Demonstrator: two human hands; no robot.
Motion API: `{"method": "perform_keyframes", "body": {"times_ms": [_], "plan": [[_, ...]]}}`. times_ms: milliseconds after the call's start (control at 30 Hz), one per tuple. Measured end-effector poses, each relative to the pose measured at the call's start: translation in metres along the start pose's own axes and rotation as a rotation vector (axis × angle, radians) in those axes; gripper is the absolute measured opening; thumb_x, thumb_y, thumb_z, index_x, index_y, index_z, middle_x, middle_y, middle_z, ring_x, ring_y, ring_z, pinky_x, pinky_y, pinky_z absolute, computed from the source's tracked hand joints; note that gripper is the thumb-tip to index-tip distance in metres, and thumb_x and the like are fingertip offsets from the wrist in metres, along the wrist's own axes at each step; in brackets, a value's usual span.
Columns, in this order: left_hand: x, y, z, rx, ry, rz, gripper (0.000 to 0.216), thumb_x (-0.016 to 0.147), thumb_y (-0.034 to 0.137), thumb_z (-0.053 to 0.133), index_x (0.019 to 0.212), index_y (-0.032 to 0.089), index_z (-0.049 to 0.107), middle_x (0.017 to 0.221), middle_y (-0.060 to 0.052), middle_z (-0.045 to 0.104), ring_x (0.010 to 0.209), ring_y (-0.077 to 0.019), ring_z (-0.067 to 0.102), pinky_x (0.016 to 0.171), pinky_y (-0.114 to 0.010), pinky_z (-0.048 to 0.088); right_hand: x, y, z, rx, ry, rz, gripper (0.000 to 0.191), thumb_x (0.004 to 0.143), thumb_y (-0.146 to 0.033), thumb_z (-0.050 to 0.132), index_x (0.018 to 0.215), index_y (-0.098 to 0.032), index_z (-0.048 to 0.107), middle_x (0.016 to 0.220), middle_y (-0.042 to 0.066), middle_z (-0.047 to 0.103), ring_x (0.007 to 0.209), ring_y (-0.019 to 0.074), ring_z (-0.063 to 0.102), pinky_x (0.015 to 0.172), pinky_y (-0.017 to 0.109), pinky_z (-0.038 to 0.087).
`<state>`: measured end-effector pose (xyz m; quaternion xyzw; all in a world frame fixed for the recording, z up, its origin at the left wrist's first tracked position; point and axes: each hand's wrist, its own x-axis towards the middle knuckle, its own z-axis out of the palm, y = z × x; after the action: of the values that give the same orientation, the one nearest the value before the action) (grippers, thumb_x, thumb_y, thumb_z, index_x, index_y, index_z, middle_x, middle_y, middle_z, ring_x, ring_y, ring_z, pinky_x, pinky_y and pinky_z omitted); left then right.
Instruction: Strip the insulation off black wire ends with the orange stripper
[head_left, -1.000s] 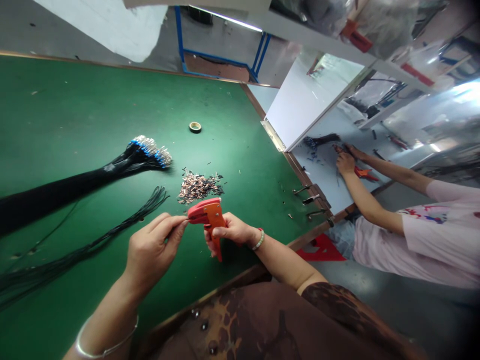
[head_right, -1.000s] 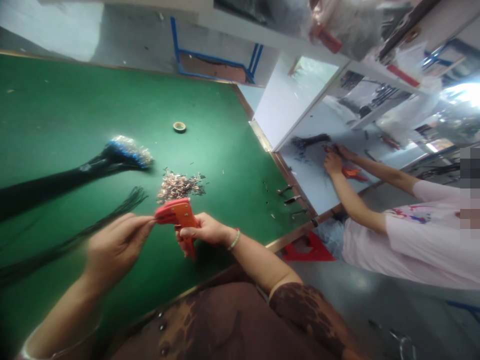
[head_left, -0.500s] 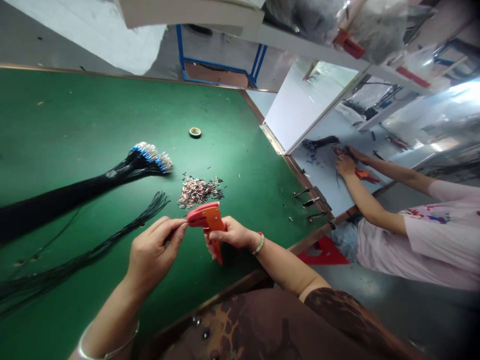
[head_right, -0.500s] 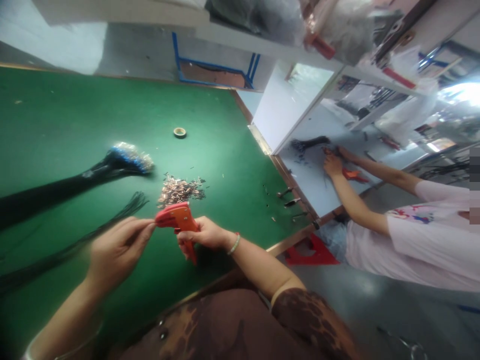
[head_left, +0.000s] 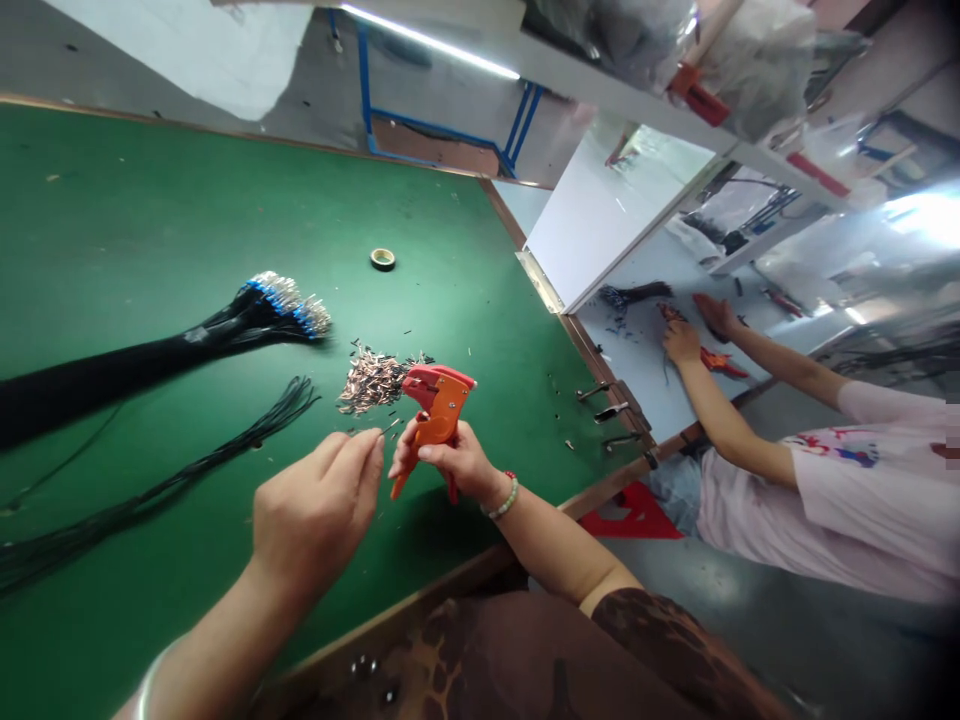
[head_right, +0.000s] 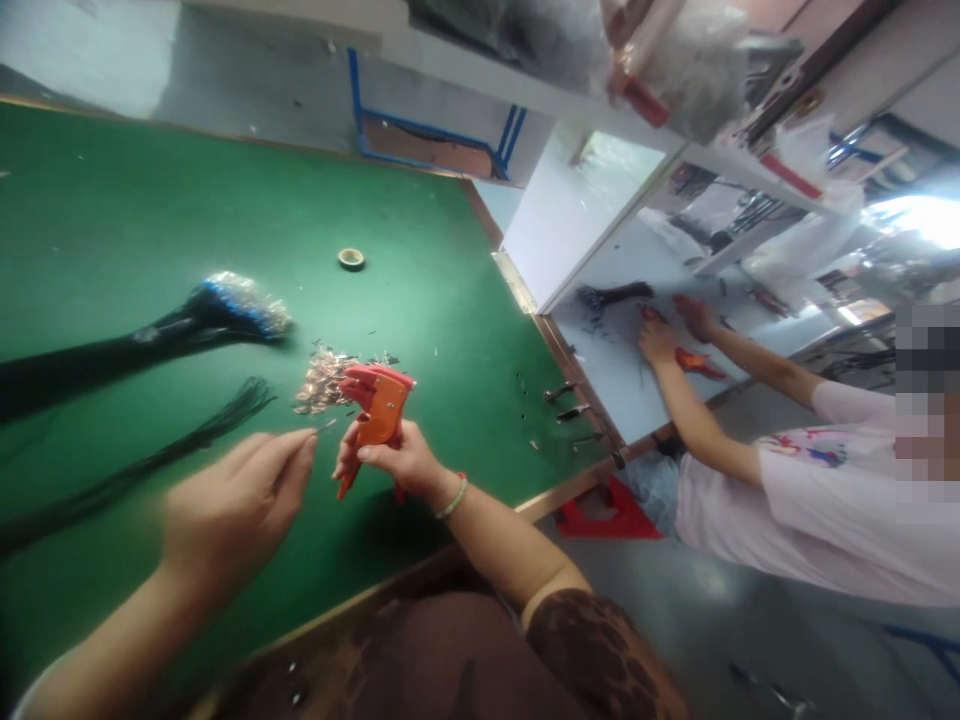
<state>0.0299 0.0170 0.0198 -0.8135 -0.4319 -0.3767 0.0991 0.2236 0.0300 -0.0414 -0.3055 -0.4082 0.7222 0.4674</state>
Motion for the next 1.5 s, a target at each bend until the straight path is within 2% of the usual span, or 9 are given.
{"method": "perform_keyframes", "body": {"times_ms": [200, 467, 633, 933, 1233, 1500], "plan": [[0.01, 0.015, 0.015, -0.001, -0.036, -0.043, 0.019, 0.103, 0.025, 0.058, 0.094, 0.017, 0.072, 0.071, -0.001, 0.069, 0.054, -0.0123, 0.058, 0.054, -0.028, 0.038, -0.001, 0.0, 0.005, -0.175, 0.098, -0.057, 0.043, 0.076, -0.052, 0.083, 0.094, -0.017, 0.066, 0.084, 0.007, 0.069, 0.076, 0.0215, 0.066, 0.075, 0.039, 0.061], [0.01, 0.024, 0.025, -0.023, -0.004, -0.066, 0.019, 0.103, 0.024, 0.057, 0.097, 0.016, 0.074, 0.07, -0.001, 0.068, 0.056, -0.0125, 0.057, 0.055, -0.027, 0.038, -0.002, -0.002, 0.003, -0.254, 0.142, -0.078, 0.023, 0.072, -0.033, 0.076, 0.075, -0.019, 0.057, 0.069, 0.002, 0.059, 0.067, 0.0179, 0.059, 0.069, 0.034, 0.056], [0.011, 0.026, 0.022, 0.004, -0.038, -0.045, 0.024, 0.104, 0.026, 0.056, 0.089, 0.016, 0.072, 0.067, -0.001, 0.064, 0.053, -0.0132, 0.053, 0.053, -0.029, 0.034, -0.003, -0.003, 0.003, -0.269, 0.157, -0.079, 0.03, 0.073, -0.04, 0.078, 0.077, -0.018, 0.059, 0.071, 0.002, 0.059, 0.07, 0.017, 0.057, 0.069, 0.032, 0.054], [0.013, 0.025, 0.016, -0.031, -0.07, -0.01, 0.029, 0.105, 0.026, 0.053, 0.083, 0.017, 0.07, 0.067, -0.001, 0.063, 0.055, -0.0127, 0.053, 0.055, -0.028, 0.035, -0.003, -0.002, 0.0, -0.252, 0.12, -0.056, 0.057, 0.072, -0.065, 0.083, 0.095, -0.016, 0.065, 0.081, 0.006, 0.065, 0.076, 0.0212, 0.064, 0.075, 0.036, 0.059], [0.016, 0.026, 0.014, -0.03, -0.132, -0.015, 0.037, 0.106, 0.024, 0.05, 0.072, 0.018, 0.063, 0.064, 0.0, 0.056, 0.054, -0.0118, 0.049, 0.054, -0.027, 0.033, 0.0, 0.001, -0.001, -0.276, 0.129, -0.083, 0.061, 0.07, -0.066, 0.084, 0.096, -0.016, 0.061, 0.074, 0.003, 0.065, 0.066, 0.0167, 0.062, 0.067, 0.032, 0.056], [0.016, 0.024, 0.012, -0.096, -0.166, -0.06, 0.037, 0.106, 0.024, 0.049, 0.071, 0.018, 0.059, 0.066, 0.0, 0.055, 0.055, -0.0122, 0.048, 0.055, -0.027, 0.034, -0.002, 0.002, -0.001, -0.312, 0.139, -0.101, 0.049, 0.073, -0.058, 0.081, 0.086, -0.017, 0.058, 0.072, 0.001, 0.058, 0.066, 0.0149, 0.057, 0.066, 0.031, 0.054]]}}
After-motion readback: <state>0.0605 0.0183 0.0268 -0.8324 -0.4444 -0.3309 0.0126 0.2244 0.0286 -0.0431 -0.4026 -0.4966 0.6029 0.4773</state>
